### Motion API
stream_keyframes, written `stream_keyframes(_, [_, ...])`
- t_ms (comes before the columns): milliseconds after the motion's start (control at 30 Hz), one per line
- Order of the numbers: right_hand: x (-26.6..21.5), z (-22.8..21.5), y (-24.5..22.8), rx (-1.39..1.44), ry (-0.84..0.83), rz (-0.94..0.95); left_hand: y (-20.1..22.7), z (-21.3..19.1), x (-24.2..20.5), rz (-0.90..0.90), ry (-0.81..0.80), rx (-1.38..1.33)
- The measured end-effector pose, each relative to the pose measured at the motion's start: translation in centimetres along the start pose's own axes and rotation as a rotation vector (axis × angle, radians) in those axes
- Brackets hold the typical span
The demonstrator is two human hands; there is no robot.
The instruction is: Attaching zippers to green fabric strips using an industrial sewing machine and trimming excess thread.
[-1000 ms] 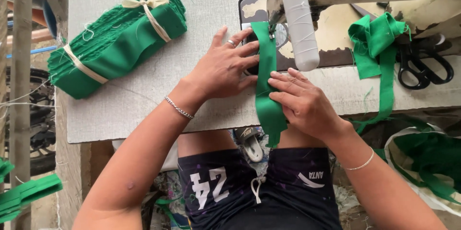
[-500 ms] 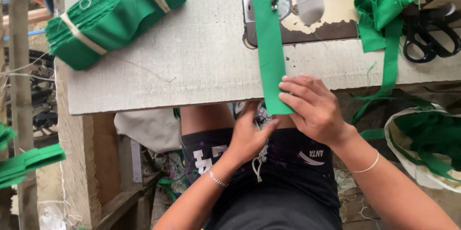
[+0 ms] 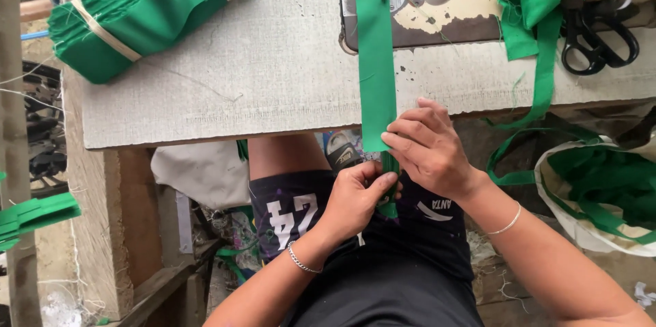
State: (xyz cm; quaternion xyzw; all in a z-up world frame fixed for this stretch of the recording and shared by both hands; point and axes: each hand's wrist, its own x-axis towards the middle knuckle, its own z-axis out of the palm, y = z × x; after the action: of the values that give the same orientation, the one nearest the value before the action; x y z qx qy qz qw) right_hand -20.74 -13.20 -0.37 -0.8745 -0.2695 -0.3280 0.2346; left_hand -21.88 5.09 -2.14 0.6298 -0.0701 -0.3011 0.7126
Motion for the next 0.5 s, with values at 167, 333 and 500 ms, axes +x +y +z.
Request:
stream_keyframes(167, [1.0, -1.0, -0.2, 0.062, -0.056, -0.008, 0.7, -0.1, -0.5, -0.041, -0.043, -0.134])
stream_keyframes(333, [1.2, -1.5, 0.0, 0.023, -0.080, -0.099, 1.7, -0.4, -0.8, -0.073, -0.077, -0.204])
stream_keyframes(500, [0.1, -0.6, 0.1, -0.076, 0.002, -0.167, 2.5, -0.5, -1.0, -0.083, -0.098, -0.214])
